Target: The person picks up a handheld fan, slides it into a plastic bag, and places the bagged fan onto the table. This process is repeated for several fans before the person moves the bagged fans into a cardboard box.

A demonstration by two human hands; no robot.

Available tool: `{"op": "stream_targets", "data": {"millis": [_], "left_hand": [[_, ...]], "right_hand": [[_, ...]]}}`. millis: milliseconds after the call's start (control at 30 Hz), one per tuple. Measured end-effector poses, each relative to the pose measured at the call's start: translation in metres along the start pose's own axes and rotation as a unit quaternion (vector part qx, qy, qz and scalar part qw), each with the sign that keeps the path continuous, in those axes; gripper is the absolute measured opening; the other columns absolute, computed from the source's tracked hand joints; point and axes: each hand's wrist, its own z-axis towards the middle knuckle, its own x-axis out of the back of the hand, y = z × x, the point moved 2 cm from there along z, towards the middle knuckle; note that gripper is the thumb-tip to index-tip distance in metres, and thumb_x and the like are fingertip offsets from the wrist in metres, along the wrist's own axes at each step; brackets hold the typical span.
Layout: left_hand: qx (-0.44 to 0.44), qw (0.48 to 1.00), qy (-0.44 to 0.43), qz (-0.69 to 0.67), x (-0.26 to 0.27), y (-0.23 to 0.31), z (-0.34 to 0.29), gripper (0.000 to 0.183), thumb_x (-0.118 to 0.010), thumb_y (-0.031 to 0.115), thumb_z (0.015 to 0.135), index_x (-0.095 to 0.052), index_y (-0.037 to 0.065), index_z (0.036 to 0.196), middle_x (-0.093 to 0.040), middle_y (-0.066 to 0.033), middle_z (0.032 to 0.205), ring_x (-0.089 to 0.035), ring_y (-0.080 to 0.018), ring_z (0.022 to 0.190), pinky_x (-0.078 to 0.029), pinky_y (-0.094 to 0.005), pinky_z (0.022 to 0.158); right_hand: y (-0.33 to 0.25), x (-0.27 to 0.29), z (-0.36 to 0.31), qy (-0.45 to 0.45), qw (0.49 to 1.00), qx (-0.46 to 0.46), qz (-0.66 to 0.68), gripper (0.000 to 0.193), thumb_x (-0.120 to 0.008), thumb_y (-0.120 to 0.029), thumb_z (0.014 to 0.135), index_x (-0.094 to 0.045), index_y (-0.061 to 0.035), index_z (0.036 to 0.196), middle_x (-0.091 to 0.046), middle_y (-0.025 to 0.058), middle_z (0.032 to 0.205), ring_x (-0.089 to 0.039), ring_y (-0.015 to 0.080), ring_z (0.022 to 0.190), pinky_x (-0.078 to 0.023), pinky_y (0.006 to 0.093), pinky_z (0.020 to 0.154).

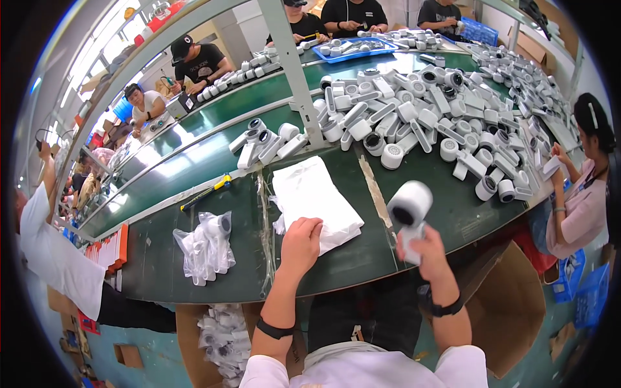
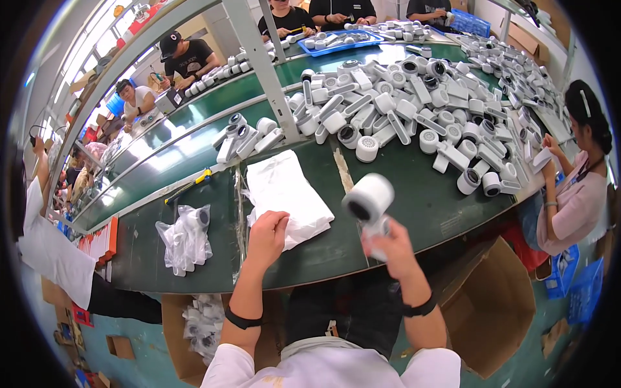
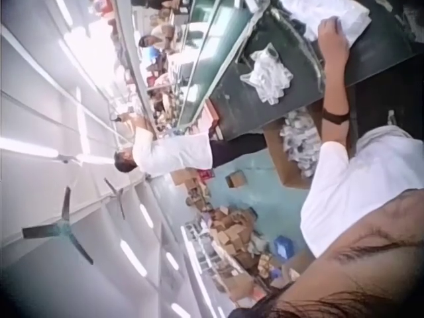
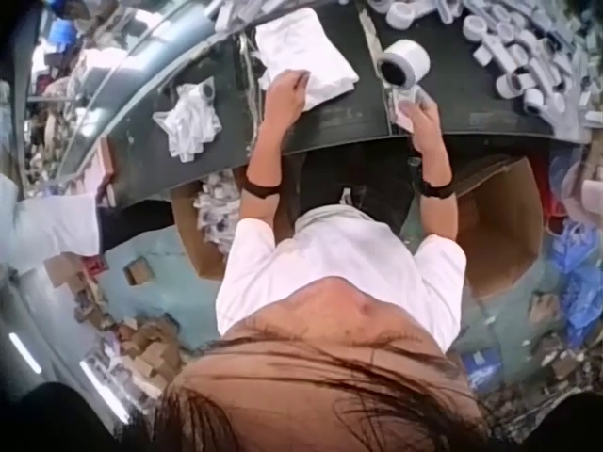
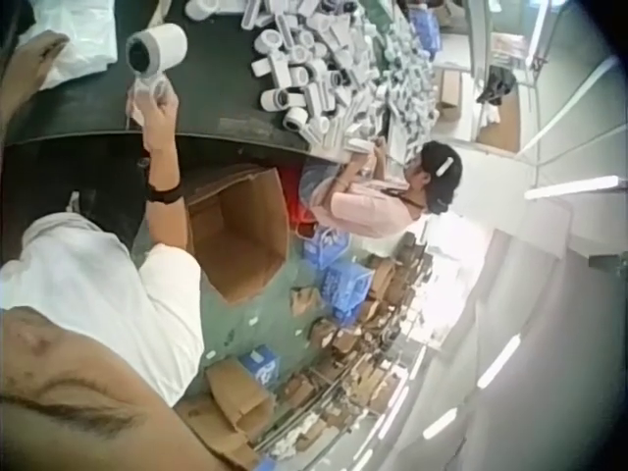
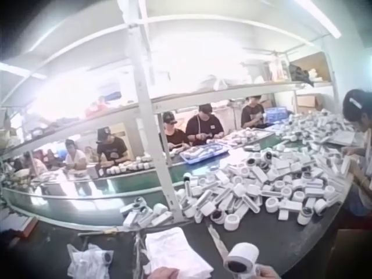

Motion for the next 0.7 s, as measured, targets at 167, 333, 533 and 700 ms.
{"op": "stream_targets", "data": {"millis": [167, 333, 533, 700], "left_hand": [[0.018, 1.0, -0.013, -0.012, 0.007, 0.003, 0.006, 0.013, -0.062, 0.008, 0.09, -0.068, -0.001, 0.096, -0.066, -0.0155, 0.089, -0.064, -0.0307, 0.08, -0.049, -0.0352, 0.071], [0.017, 0.999, -0.017, -0.032, 0.016, 0.004, 0.007, 0.012, -0.063, 0.008, 0.089, -0.069, -0.001, 0.094, -0.066, -0.0149, 0.089, -0.064, -0.0302, 0.08, -0.05, -0.0352, 0.071], [0.04, 0.995, -0.077, -0.056, 0.028, -0.004, 0.01, 0.014, -0.063, 0.008, 0.088, -0.071, 0.0, 0.097, -0.067, -0.0145, 0.091, -0.065, -0.0294, 0.083, -0.05, -0.0346, 0.076], [0.063, 0.986, -0.122, -0.097, 0.032, -0.004, 0.013, 0.014, -0.063, 0.008, 0.089, -0.071, 0.0, 0.098, -0.068, -0.0125, 0.092, -0.065, -0.0254, 0.085, -0.05, -0.0328, 0.078]], "right_hand": [[0.011, -0.048, -0.017, -0.129, 0.924, -0.089, -0.35, 0.073, -0.072, -0.015, 0.083, -0.034, -0.0047, 0.144, -0.068, 0.0077, 0.088, -0.063, 0.0137, 0.067, -0.052, 0.0288, 0.063], [0.013, -0.068, 0.009, -0.174, 0.831, -0.094, -0.519, 0.1, -0.07, -0.025, 0.084, -0.003, -0.0043, 0.155, -0.068, 0.0123, 0.081, -0.064, 0.0187, 0.062, -0.052, 0.0311, 0.063], [-0.014, -0.089, 0.036, -0.26, 0.778, -0.18, -0.543, 0.104, -0.065, -0.037, 0.086, 0.007, -0.008, 0.155, -0.067, 0.0197, 0.081, -0.065, 0.0269, 0.062, -0.053, 0.0365, 0.066], [-0.015, -0.093, 0.055, -0.274, 0.735, -0.163, -0.598, 0.085, -0.06, -0.037, 0.085, -0.017, -0.023, 0.157, -0.065, 0.0155, 0.078, -0.061, 0.0234, 0.057, -0.053, 0.035, 0.064]]}}
